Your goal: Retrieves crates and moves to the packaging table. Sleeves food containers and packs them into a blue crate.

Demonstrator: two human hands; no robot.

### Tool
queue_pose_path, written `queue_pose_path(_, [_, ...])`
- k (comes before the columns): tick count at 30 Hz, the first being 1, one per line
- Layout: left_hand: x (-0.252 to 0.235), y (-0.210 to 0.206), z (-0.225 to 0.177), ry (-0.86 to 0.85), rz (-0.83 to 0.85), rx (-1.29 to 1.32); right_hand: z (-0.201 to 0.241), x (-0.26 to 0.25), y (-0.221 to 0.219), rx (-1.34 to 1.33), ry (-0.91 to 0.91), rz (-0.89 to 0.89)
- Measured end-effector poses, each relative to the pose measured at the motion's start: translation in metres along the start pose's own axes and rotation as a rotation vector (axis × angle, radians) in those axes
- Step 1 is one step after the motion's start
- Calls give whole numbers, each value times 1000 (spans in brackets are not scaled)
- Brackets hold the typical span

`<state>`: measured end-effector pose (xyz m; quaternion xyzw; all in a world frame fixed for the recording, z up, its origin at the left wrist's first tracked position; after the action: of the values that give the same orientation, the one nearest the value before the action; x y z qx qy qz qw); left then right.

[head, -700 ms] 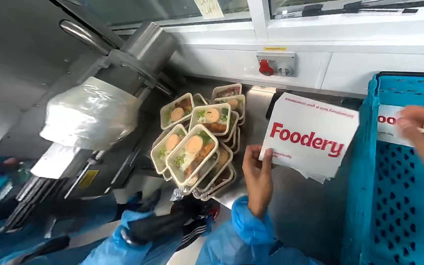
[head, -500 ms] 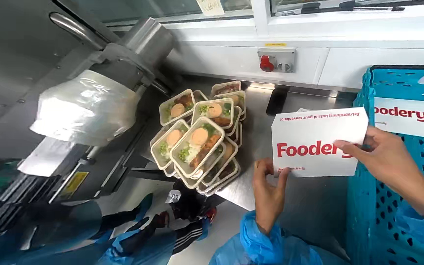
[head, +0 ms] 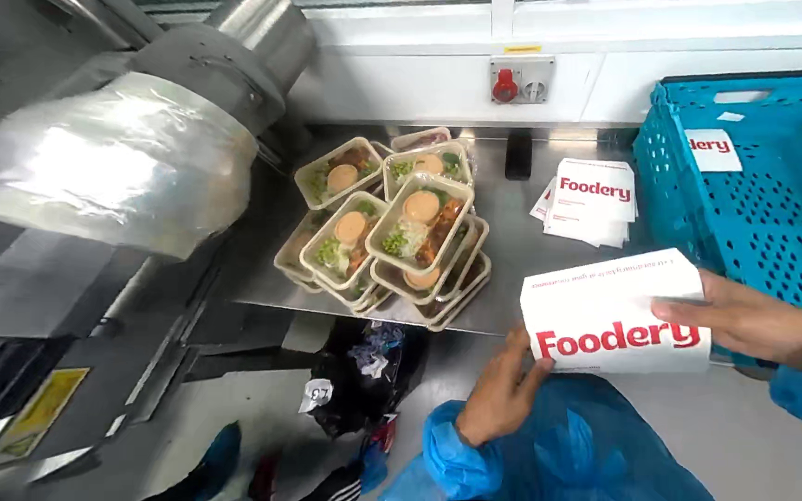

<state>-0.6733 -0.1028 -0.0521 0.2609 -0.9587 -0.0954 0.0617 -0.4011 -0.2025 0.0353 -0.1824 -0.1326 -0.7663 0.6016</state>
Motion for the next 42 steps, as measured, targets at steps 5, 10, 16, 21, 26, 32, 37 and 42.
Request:
queue_pose_path(5, [36, 28, -35, -236, -476, -696, -33, 12, -52, -174, -48, 52])
queue_pose_path(10, [16, 27, -82, -325, -38, -941, -27, 18, -103, -112, -7, 177])
queue_pose_path(16, [19, 20, -87, -232, 181, -703, -19, 30, -90, 537, 247, -206])
queue_pose_path(21, [-19, 40, -89, -353, -226, -1013, -32, 13, -64, 341, 188, 45])
queue_pose_path(26, [-24, 166, -45, 703, -931, -603, -53, -48, -20, -204, 207, -149])
queue_pose_path(32, [-51, 182, 14, 455, -993, 122, -55, -118, -1, -590, 173, -262])
queue_pose_path(37, [-12, 144, -26, 194, -1018, 307, -42, -142, -2, -614, 251, -145])
queue_pose_path(42, [40, 123, -46, 90, -881, 287, -33, -114, -21, -572, 254, 75])
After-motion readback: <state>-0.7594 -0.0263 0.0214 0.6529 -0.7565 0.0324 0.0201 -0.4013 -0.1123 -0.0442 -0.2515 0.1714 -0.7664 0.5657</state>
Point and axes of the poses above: each hand's wrist, its own x-axis away from the middle knuckle, its own y-axis out of the back of the hand, z = x × y, the point moved 3 cm from there along -x, towards the middle knuckle, and after that the axes turned 3 degrees about -x, right-handed, at the moved point
